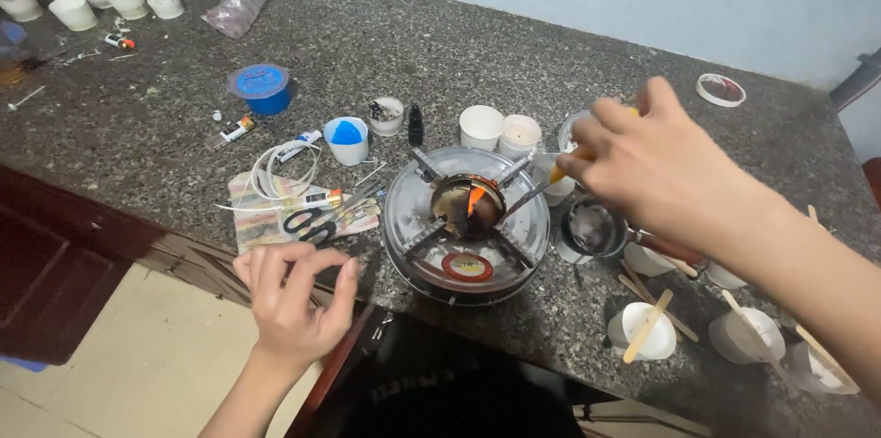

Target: Scooping wax flakes into a melting pot and lighting a portable stove to melt them.

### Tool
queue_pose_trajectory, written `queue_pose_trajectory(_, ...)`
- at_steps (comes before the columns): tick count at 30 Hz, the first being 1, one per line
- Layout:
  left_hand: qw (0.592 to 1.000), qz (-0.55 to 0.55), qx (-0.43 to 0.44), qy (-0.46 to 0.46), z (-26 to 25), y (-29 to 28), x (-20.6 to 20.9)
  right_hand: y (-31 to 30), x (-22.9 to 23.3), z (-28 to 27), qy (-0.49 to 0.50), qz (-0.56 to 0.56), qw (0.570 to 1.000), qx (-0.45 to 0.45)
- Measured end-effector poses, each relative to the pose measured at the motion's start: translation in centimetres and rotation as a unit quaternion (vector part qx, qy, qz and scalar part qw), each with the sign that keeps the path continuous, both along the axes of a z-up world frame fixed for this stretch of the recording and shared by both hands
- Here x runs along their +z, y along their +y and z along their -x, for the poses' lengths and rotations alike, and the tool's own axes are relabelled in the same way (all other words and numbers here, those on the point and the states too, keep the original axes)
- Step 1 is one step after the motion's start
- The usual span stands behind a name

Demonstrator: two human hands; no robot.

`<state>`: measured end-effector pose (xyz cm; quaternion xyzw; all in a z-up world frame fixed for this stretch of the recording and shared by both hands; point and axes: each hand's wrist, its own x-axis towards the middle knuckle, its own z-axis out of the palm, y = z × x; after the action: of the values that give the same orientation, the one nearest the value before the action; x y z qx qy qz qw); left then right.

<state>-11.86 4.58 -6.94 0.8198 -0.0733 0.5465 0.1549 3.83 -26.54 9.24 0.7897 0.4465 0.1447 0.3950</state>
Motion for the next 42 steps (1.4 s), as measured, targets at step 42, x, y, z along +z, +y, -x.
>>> queue_pose_trajectory(42,0.999,-0.03,0.011,-0.008,0.4,-0.6,0.4,-4.4,-9.4,8.3,0.108,-0.28,0.935,-0.188)
